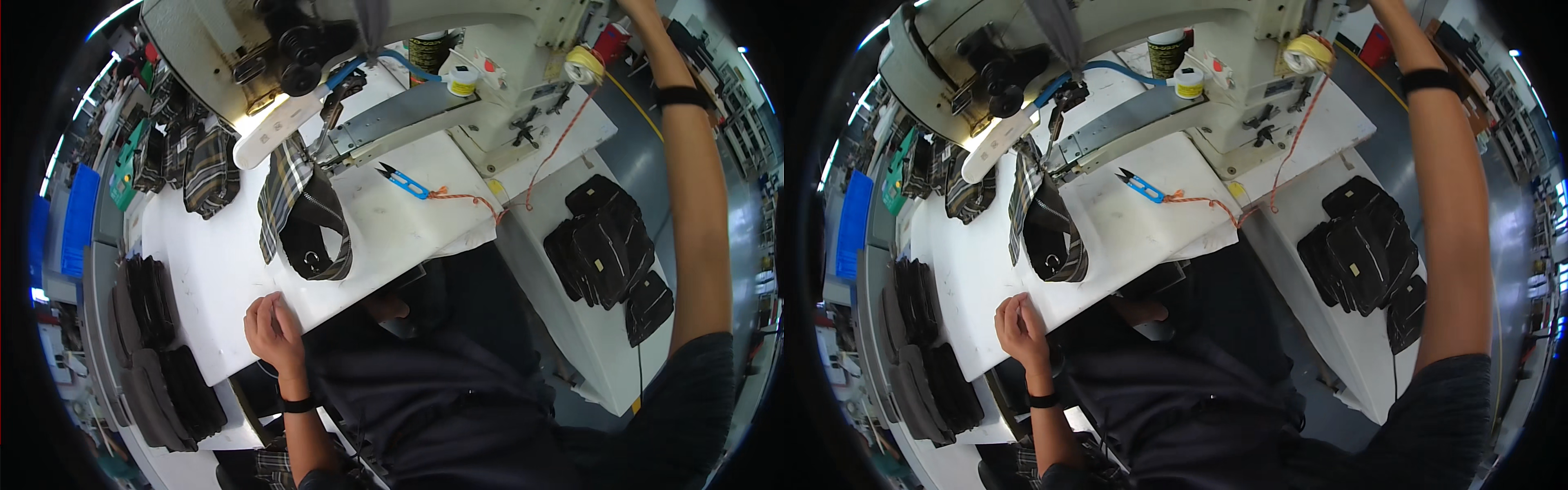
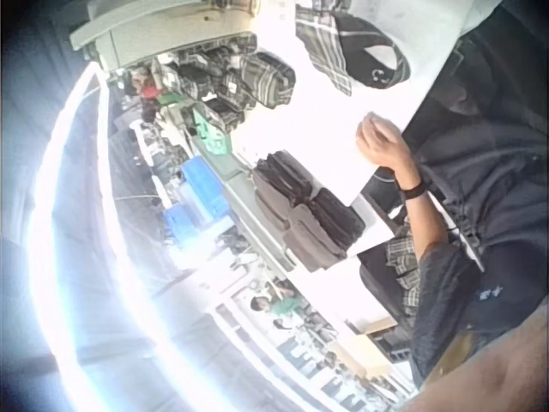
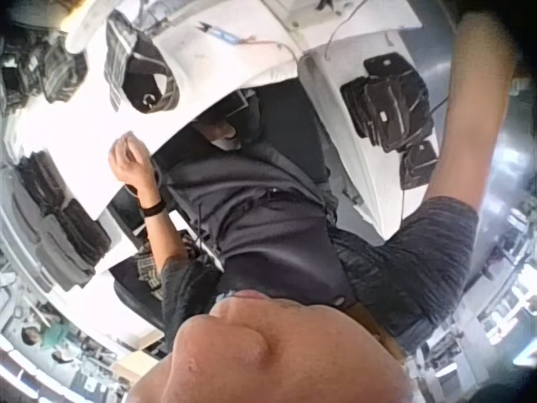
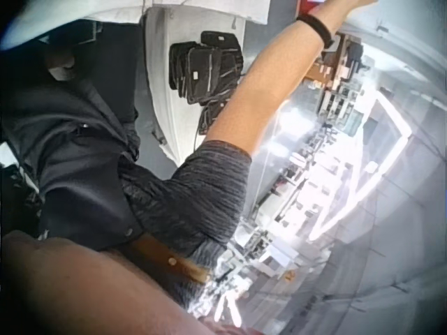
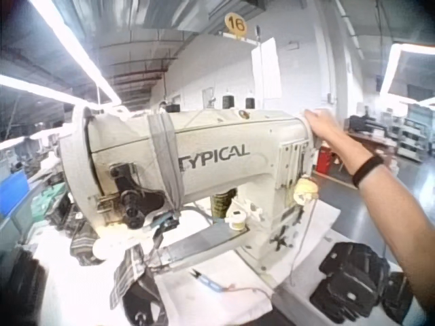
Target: The recorder is removing, cleaning, and re-threading a bobbin for an industrial sewing machine.
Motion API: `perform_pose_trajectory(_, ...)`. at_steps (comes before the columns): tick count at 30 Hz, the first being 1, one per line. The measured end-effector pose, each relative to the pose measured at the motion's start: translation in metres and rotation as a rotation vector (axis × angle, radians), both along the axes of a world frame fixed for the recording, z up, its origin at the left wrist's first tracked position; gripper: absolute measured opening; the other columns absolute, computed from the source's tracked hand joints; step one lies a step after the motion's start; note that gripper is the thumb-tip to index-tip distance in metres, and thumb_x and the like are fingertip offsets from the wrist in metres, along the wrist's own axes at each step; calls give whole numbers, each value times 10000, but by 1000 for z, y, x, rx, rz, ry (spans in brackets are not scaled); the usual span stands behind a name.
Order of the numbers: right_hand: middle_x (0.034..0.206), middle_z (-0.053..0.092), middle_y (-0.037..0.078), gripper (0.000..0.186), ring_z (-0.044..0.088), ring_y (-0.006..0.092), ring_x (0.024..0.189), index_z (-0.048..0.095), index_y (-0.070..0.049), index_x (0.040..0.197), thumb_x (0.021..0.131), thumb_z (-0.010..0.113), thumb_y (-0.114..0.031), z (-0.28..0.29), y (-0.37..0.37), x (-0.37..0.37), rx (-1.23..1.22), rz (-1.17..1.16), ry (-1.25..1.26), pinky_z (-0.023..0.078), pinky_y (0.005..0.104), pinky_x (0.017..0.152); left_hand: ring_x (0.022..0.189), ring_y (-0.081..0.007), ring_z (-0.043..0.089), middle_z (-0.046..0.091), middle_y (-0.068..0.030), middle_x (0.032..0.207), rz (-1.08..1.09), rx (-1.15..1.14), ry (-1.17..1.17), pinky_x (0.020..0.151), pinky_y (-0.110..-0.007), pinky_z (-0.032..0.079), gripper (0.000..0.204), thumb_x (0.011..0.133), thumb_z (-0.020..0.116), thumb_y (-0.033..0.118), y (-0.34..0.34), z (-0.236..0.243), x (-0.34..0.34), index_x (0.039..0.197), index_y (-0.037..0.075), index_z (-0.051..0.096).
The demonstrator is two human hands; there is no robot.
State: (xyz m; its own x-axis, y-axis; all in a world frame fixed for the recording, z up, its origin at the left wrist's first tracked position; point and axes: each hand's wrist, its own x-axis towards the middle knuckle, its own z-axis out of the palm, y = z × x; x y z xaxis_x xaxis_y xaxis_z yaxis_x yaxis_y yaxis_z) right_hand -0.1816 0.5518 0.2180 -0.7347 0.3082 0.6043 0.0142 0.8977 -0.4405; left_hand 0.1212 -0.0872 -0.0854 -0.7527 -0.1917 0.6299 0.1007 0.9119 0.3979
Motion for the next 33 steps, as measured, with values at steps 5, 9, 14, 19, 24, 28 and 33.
perform_pose_trajectory(5,1106,711,158,610,619,201,1026,664,19,1282,1021,525,-514,-75,-11,5,-344,-7,499,478,332,882,1038,-305,633,669,-156,1128,-36,221,25,899,-392,488,261,916,628,0,34,41,-11,1164,33,701)
perform_pose_trajectory(9,994,711,106,578,598,182,909,687,67,1201,1048,515,-463,-84,-35,38,-646,190,584,479,307,822,1264,-334,560,616,-179,1316,-269,-19,76,1086,-410,410,393,918,609,-31,87,107,-46,1307,18,626)
perform_pose_trajectory(14,972,706,90,550,601,153,855,685,95,1151,1048,538,-424,-69,-26,35,-598,264,494,485,306,752,1235,-364,569,605,-191,1325,-325,-135,70,1068,-432,435,496,860,628,-35,99,117,-100,1350,25,584)
perform_pose_trajectory(19,855,671,55,475,611,150,768,709,20,1035,1044,544,-425,-63,-20,43,-639,290,406,483,306,653,1115,-327,625,663,-152,1212,-335,-218,152,969,-410,495,468,830,606,-77,88,108,-122,1281,41,650)
perform_pose_trajectory(24,1295,608,252,546,628,351,1105,525,147,1333,1040,456,-309,-51,-76,71,-618,390,297,531,441,934,985,-273,632,678,-81,1092,-351,-300,238,884,-377,509,427,771,654,-108,63,113,-117,1157,54,736)
perform_pose_trajectory(28,1208,700,156,344,671,230,1154,637,61,1269,1050,554,-190,-73,-14,96,-333,276,698,510,331,1019,896,-245,641,688,-72,1037,-392,-257,238,793,-352,520,423,743,675,-140,55,111,-110,1112,50,757)
perform_pose_trajectory(33,1088,695,148,223,653,196,949,663,63,1099,1036,527,-101,-147,-179,214,-361,496,367,516,330,928,872,-251,652,692,-95,1024,-394,-218,148,780,-346,533,446,743,672,-156,34,94,-87,1135,39,754)
